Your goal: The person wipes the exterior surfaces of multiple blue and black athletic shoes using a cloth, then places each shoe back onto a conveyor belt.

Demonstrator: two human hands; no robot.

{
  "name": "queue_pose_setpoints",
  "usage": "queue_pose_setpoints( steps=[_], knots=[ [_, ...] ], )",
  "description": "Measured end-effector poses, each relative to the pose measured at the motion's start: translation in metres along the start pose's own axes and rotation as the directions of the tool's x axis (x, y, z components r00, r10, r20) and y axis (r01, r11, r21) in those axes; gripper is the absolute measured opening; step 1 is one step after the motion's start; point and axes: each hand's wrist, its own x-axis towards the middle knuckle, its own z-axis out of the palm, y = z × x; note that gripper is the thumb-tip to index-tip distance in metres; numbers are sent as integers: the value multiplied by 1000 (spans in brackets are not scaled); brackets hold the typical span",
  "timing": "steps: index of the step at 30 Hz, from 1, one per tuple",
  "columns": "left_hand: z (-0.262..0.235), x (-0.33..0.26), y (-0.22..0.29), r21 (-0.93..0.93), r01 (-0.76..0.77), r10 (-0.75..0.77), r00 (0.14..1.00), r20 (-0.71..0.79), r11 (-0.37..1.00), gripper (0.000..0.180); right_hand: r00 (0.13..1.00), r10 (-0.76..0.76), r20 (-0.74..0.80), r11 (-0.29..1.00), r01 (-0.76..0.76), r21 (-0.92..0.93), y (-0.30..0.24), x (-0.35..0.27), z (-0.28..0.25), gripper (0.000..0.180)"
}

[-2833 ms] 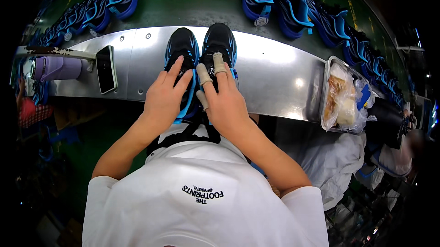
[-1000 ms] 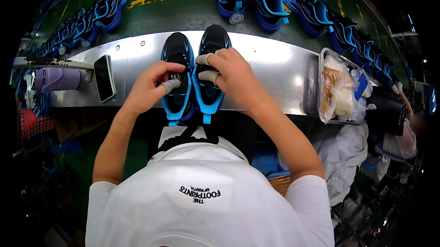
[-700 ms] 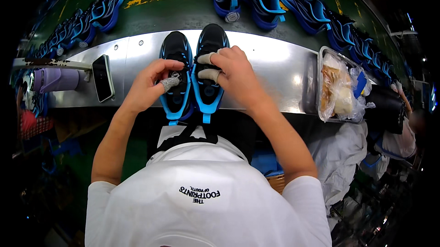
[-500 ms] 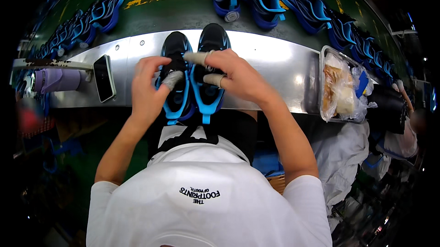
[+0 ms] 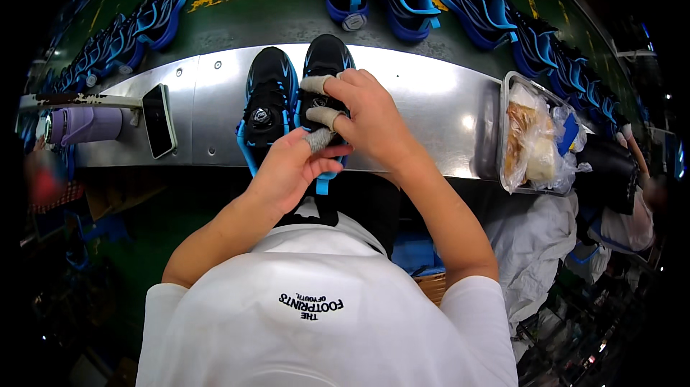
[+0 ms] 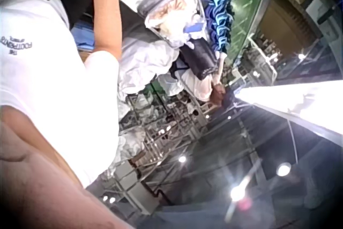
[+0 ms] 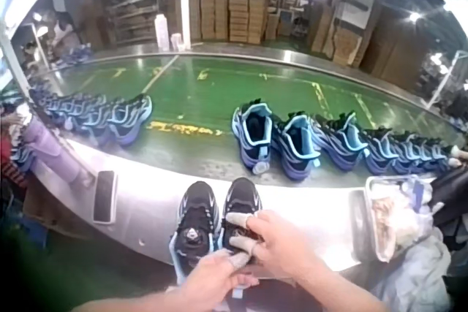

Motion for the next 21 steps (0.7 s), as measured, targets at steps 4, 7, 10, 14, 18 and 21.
queue_pose_setpoints(
  steps=[4,7,10,14,18,21],
  knots=[
    [5,-5,0,99,1,2,1000,-27,995,28,999,-52,12,980,49,194,6,2,-3,51],
    [5,-3,-2,99,1,2,1000,-24,995,28,996,-13,93,971,-10,241,5,0,-1,52],
    [6,-2,-2,106,3,0,999,-34,994,28,997,-30,-75,996,24,-92,3,-4,10,52],
    [5,-2,-4,115,22,-16,998,-56,993,26,999,-28,-18,977,31,213,4,2,0,46],
    [5,-1,1,111,38,-34,999,-36,993,26,998,-41,-45,999,43,30,7,-2,10,47],
    [3,-2,-1,101,18,-16,1000,-19,995,25,999,-39,-33,982,44,186,10,2,6,44]
  ],
)
